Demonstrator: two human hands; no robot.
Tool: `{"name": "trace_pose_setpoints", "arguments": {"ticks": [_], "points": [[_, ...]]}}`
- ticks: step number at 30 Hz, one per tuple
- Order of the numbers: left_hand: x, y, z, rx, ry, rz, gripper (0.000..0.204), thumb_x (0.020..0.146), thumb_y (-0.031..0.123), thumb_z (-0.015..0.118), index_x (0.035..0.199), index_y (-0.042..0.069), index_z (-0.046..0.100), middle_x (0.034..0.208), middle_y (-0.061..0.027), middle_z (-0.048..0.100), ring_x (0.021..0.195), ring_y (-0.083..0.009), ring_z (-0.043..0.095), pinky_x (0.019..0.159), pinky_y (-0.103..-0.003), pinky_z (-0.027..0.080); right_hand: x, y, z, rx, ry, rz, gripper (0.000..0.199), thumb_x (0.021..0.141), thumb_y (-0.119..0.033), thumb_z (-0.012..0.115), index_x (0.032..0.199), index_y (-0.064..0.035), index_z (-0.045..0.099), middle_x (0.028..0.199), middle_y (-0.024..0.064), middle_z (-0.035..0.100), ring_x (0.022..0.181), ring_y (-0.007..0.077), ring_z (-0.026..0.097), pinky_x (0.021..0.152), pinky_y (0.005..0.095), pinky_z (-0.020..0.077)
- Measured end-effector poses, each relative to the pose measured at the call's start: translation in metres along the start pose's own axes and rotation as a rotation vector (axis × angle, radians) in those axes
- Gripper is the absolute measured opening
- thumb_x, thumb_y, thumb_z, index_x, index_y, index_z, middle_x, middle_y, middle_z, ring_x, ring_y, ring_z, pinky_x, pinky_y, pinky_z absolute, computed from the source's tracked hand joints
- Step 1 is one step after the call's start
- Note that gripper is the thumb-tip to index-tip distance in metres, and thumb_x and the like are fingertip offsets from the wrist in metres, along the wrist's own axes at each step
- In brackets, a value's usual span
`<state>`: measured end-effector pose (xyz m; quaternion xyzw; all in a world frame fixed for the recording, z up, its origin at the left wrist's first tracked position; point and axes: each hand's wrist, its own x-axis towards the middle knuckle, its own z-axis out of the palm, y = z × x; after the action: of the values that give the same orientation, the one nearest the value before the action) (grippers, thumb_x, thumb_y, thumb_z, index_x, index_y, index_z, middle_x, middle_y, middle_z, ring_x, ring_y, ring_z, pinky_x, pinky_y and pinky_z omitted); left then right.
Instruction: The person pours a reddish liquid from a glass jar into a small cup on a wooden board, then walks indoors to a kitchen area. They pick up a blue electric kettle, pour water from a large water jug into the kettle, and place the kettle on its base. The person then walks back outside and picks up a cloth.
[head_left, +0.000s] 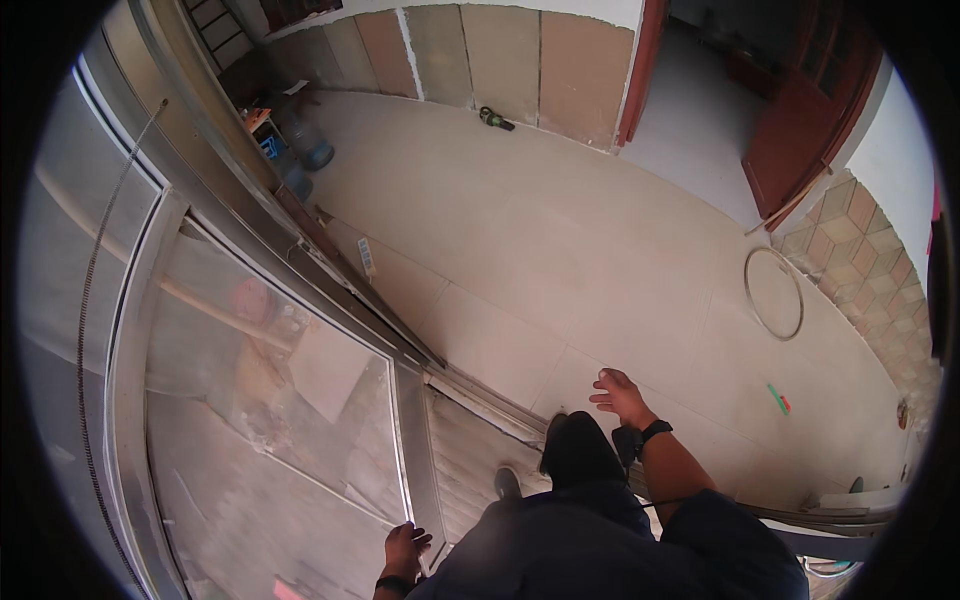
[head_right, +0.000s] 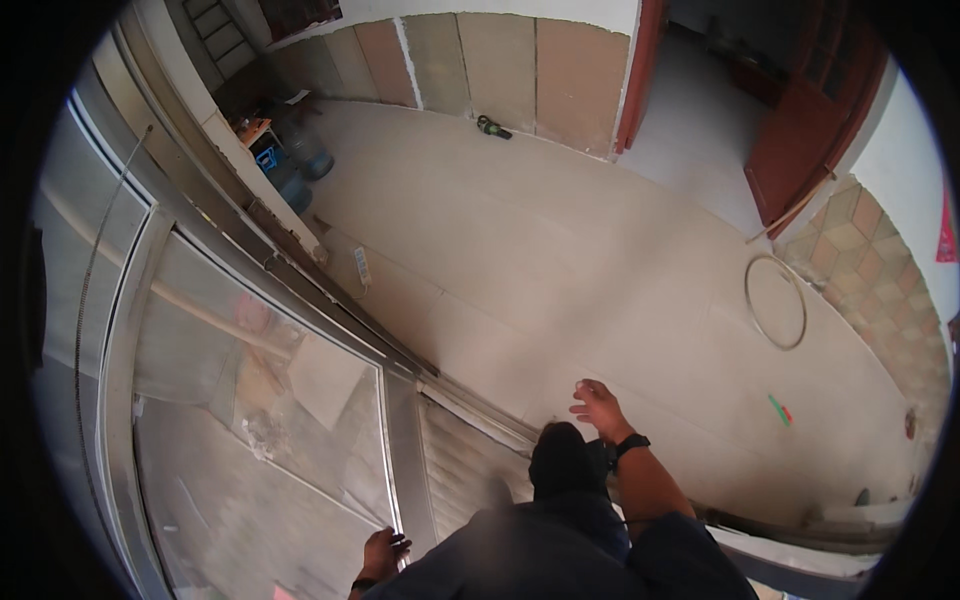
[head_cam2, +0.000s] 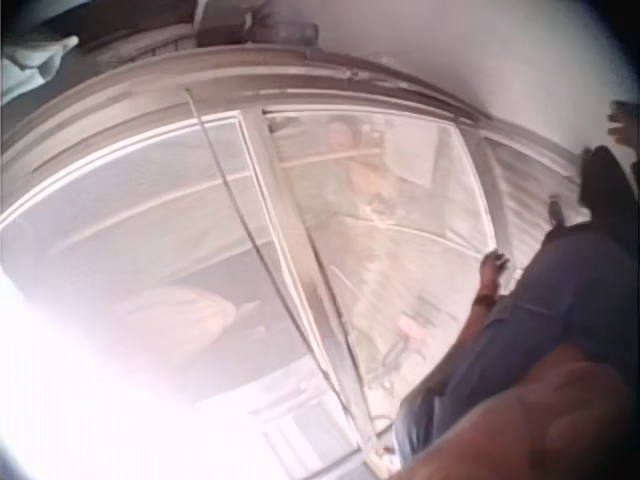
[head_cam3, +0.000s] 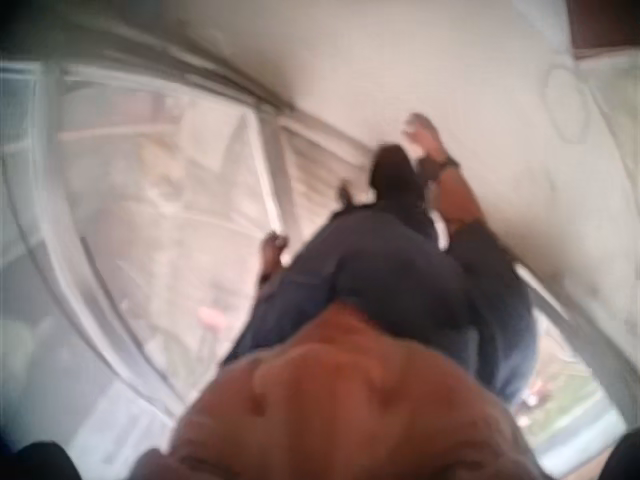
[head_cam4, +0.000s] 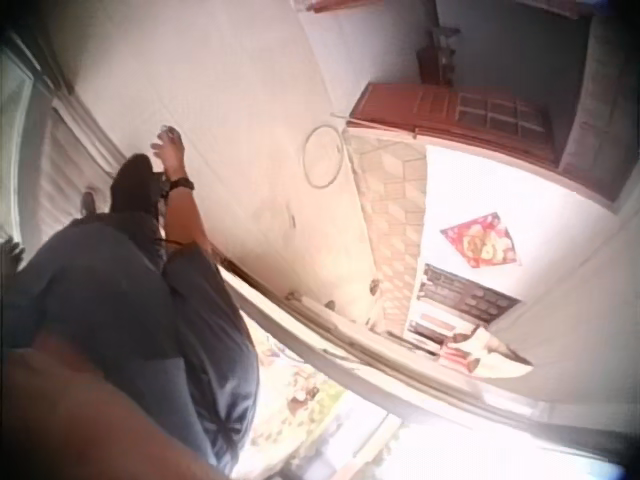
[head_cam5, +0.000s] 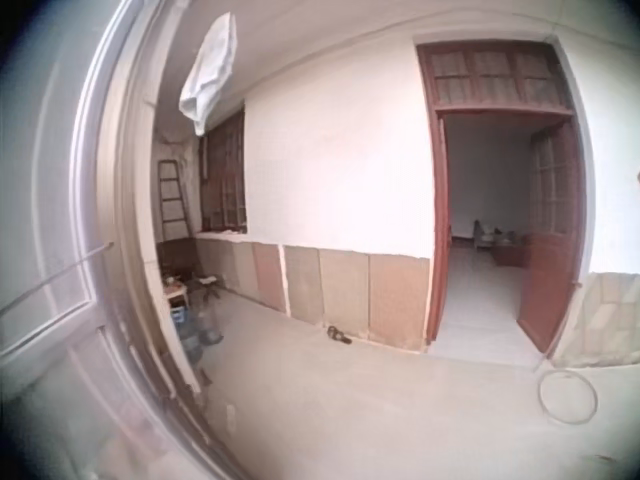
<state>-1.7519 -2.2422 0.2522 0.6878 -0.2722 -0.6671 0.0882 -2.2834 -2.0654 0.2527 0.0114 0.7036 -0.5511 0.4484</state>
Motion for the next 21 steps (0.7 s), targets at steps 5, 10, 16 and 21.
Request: {"name": "trace_pose_setpoints", "arguments": {"ticks": [5,10,16,21], "points": [[0.015,0.065,0.057,0.076,-0.057,-0.014,0.046,0.099,0.023,0.057,0.132,-0.007,0.047,0.113,-0.0203,0.066,0.09,-0.0326,0.072,0.068,-0.037,0.058,0.049,-0.015,-0.048,0.191,0.186,0.061,0.069,0.099,-0.05,0.058,0.149,-0.006,0.038,0.133,0.0197,0.058,0.104,0.0313,0.068,0.082,0.0407,0.0551],[0.019,0.136,0.129,0.114,-0.046,-0.014,0.041,0.096,0.021,0.061,0.126,-0.006,0.053,0.109,-0.0179,0.067,0.09,-0.0287,0.073,0.069,-0.034,0.058,0.116,-0.031,-0.1,0.185,0.22,0.119,0.073,0.097,-0.054,0.058,0.149,-0.0078,0.037,0.133,0.0207,0.057,0.099,0.0317,0.069,0.072,0.0394,0.0564],[-0.019,0.238,0.229,0.327,-0.083,0.097,0.039,0.097,0.023,0.062,0.124,-0.005,0.058,0.108,-0.0129,0.069,0.092,-0.0241,0.072,0.075,-0.034,0.057,0.156,-0.092,-0.151,0.188,0.225,0.165,0.072,0.096,-0.055,0.06,0.148,-0.0098,0.038,0.133,0.0208,0.057,0.094,0.0319,0.07,0.069,0.0411,0.0558],[-0.046,0.304,0.28,0.437,-0.079,0.147,0.035,0.1,0.023,0.061,0.124,-0.003,0.057,0.113,-0.0167,0.068,0.097,-0.0286,0.072,0.079,-0.038,0.058,0.178,-0.144,-0.18,0.202,0.23,0.152,0.072,0.096,-0.055,0.06,0.148,-0.0102,0.038,0.134,0.0215,0.057,0.097,0.0343,0.069,0.07,0.0417,0.0552]]}}
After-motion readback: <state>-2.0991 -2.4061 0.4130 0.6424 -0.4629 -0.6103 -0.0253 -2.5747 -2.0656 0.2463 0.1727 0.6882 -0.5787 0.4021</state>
